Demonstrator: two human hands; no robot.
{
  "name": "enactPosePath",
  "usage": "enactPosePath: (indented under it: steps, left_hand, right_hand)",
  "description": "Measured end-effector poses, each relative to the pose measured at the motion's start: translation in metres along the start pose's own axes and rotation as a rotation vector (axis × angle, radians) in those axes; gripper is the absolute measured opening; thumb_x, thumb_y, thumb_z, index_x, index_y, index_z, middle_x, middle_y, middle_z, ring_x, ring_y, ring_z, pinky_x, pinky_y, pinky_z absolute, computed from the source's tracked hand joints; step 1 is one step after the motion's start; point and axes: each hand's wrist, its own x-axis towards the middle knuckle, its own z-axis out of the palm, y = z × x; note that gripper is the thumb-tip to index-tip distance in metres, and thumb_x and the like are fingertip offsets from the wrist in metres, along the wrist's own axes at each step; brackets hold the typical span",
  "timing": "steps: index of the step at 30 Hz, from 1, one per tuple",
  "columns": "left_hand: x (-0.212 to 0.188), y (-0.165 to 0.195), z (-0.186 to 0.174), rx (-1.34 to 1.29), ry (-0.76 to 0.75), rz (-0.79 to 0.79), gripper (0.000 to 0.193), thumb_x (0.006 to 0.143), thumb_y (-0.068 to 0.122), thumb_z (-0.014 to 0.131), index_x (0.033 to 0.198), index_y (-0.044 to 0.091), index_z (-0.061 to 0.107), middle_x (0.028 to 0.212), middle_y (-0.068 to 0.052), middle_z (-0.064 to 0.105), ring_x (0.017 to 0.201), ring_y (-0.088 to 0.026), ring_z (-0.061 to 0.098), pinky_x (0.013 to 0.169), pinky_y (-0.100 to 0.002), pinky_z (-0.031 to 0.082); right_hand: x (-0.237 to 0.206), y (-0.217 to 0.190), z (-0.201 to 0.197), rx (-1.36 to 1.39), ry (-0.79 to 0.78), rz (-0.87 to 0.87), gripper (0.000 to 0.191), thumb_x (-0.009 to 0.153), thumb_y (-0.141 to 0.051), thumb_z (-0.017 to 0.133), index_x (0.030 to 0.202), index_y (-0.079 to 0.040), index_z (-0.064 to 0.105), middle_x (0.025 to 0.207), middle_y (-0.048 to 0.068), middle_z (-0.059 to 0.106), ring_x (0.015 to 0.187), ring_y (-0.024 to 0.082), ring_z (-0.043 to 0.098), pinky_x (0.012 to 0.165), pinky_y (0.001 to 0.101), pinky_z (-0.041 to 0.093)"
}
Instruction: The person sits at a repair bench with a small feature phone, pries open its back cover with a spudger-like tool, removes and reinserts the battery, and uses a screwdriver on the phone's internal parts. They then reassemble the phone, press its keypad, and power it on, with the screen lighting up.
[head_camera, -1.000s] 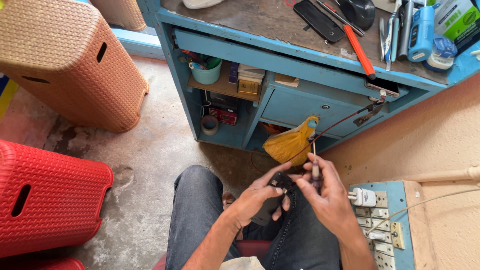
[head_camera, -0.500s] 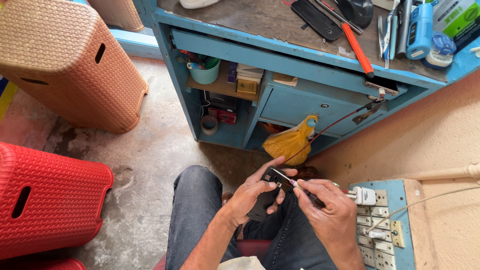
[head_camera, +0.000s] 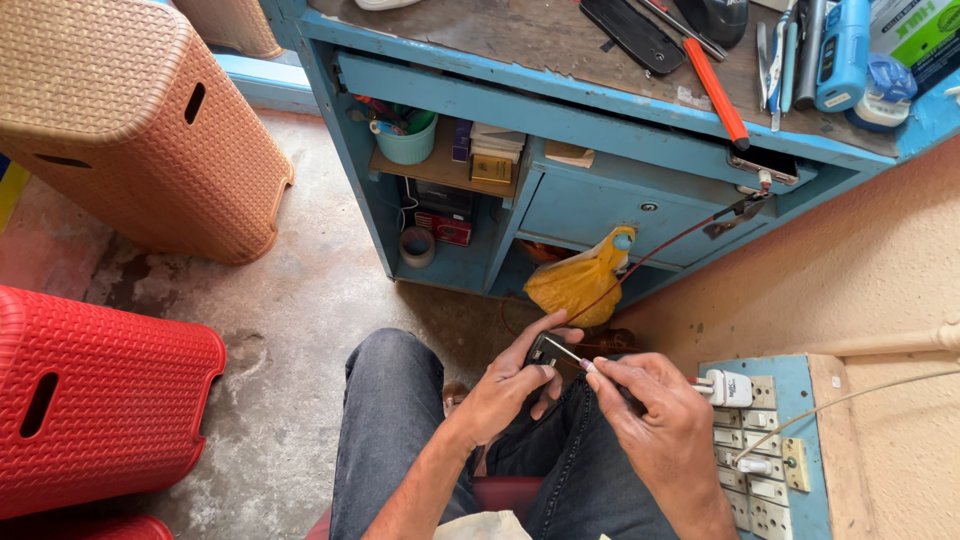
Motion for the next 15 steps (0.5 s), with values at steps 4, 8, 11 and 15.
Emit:
enactPosePath:
  steps: [4, 8, 11, 15]
  left_hand:
    - [-0.001, 0.002, -0.001, 0.239, 0.003, 0.066, 0.071, 0.093, -0.002, 0.043, 0.162, 0.009, 0.031, 0.150, -0.007, 0.054, 0.075, -0.006, 0.054, 0.059, -0.021, 0.051]
    - [0.000, 0.008, 0.003, 0.356, 0.031, 0.074, 0.071, 0.091, -0.001, 0.044, 0.160, 0.011, 0.035, 0.147, -0.006, 0.058, 0.070, -0.005, 0.053, 0.058, -0.020, 0.050]
    - [0.000, 0.012, 0.006, 0.457, 0.049, 0.059, 0.071, 0.089, 0.000, 0.044, 0.158, 0.012, 0.036, 0.145, -0.005, 0.060, 0.066, -0.005, 0.053, 0.057, -0.020, 0.051]
    - [0.000, 0.013, 0.007, 0.488, 0.053, 0.128, 0.068, 0.090, 0.000, 0.046, 0.157, 0.010, 0.039, 0.146, -0.005, 0.060, 0.075, -0.006, 0.055, 0.065, -0.023, 0.051]
  right_hand:
    - [0.000, 0.006, -0.003, -0.040, -0.060, 0.073, 0.027, 0.083, -0.013, 0.079, 0.107, -0.002, 0.076, 0.083, 0.008, 0.069, 0.068, 0.016, 0.065, 0.061, 0.0289, 0.052]
    - [-0.001, 0.012, 0.000, 0.001, -0.062, 0.082, 0.021, 0.085, -0.018, 0.078, 0.101, -0.004, 0.075, 0.081, 0.006, 0.067, 0.068, 0.016, 0.062, 0.060, 0.0284, 0.051]
    - [-0.001, 0.016, 0.000, -0.011, -0.083, 0.165, 0.024, 0.086, -0.019, 0.077, 0.107, -0.005, 0.076, 0.077, 0.005, 0.067, 0.067, 0.016, 0.061, 0.059, 0.0288, 0.051]
    - [-0.003, 0.019, 0.003, 0.039, -0.049, 0.130, 0.024, 0.083, -0.019, 0.079, 0.100, -0.003, 0.074, 0.077, 0.004, 0.067, 0.065, 0.015, 0.063, 0.060, 0.0283, 0.051]
